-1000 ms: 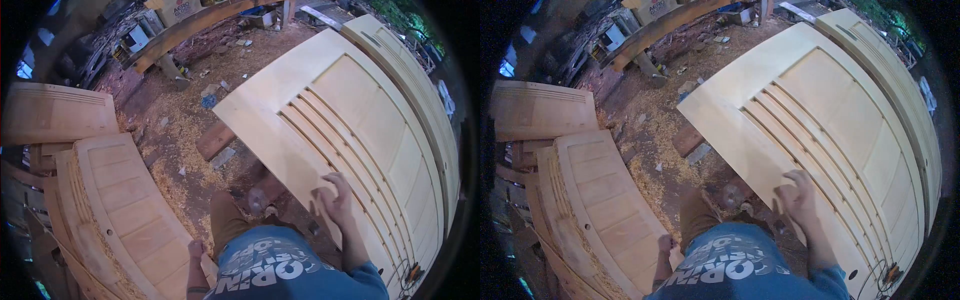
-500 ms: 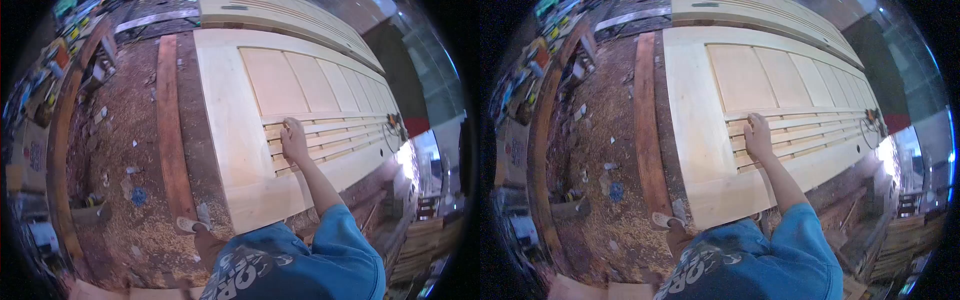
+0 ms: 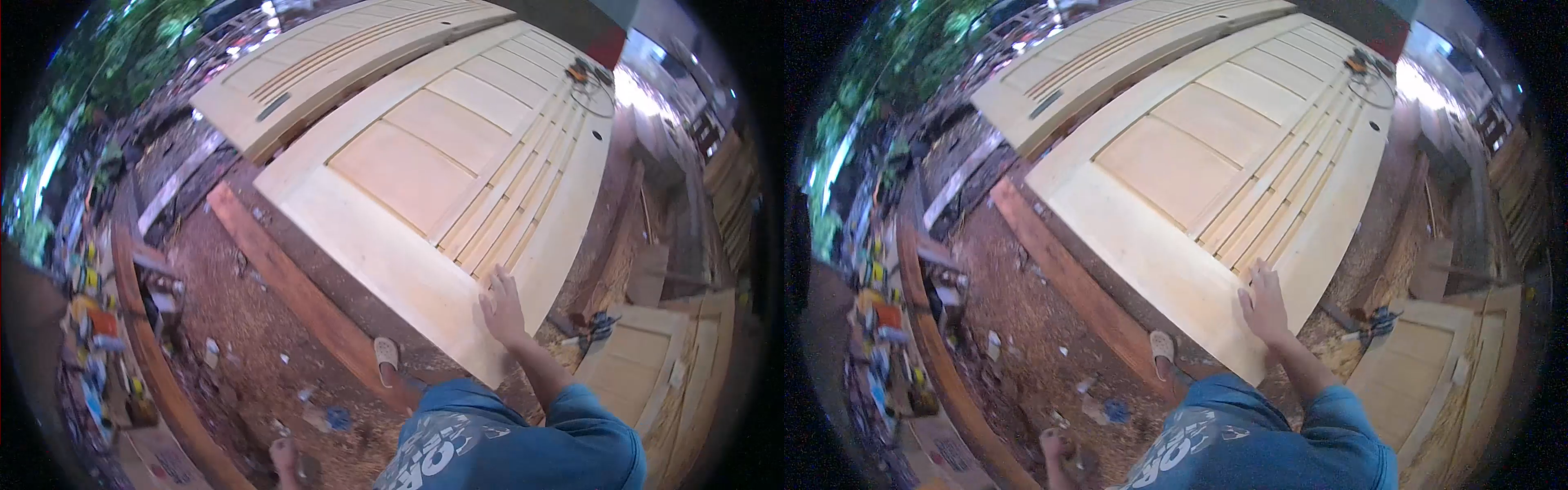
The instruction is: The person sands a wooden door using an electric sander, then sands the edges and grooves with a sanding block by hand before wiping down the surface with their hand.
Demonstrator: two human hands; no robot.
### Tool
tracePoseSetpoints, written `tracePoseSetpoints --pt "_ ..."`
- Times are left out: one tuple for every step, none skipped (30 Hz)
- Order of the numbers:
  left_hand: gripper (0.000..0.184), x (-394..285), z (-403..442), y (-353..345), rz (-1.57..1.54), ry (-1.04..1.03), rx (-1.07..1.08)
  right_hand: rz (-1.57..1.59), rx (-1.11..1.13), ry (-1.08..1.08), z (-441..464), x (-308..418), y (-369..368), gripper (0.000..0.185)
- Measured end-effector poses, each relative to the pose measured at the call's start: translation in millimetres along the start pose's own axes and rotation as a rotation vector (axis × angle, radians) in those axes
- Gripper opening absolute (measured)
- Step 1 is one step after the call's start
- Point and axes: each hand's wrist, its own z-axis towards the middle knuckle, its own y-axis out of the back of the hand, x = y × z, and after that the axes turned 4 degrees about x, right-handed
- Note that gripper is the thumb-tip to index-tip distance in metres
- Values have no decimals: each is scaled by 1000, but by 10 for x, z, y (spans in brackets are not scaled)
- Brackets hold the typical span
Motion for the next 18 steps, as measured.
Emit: tracePoseSetpoints --pt "13 -167 206 -212 -211 159 0 -20 7 17 13 49 -18 53" --pt "15 -353 365 -336 -93 14 13 4 -8 -13 50 115 -24 55" --pt "18 -555 509 -454 23 -133 39 19 -25 -48 93 141 20 56" --pt "18 -947 512 -547 -39 -77 111 28 -22 -84 62 154 57 57" --pt "17 -1267 443 -610 -104 -2 179 11 1 -106 5 155 67 58" --pt "16 -1314 508 -593 -86 40 233 -3 10 -122 19 148 41 58" --pt "14 -1380 685 -585 -67 69 287 -19 5 -136 77 140 10 59" --pt "13 -1433 817 -527 -47 109 338 -18 -15 -156 100 152 -9 60" --pt "13 -1507 948 -418 141 -56 369 -19 -28 -174 106 168 -16 61" --pt "14 -1582 1067 -279 288 24 417 -26 -41 -186 103 179 -4 61" --pt "16 -1766 1157 -120 433 100 462 -50 -88 -211 133 200 -41 62" --pt "18 -1770 1450 71 607 140 494 -76 -137 -231 221 234 -131 63" --pt "21 -1750 1749 265 782 177 534 -98 -149 -247 330 323 -203 63" --pt "25 -1609 2157 496 990 179 559 -119 -160 -263 439 413 -274 63" --pt "24 -1770 2438 586 798 38 469 -132 -132 -270 588 564 -346 64" --pt "23 -2018 2692 758 732 -47 389 -129 -103 -264 762 706 -448 64" --pt "22 -2323 2973 889 707 -113 266 -130 5 -256 907 815 -563 65" --pt "21 -2612 3283 1004 695 -190 125 -117 -36 -294 999 894 -720 65"
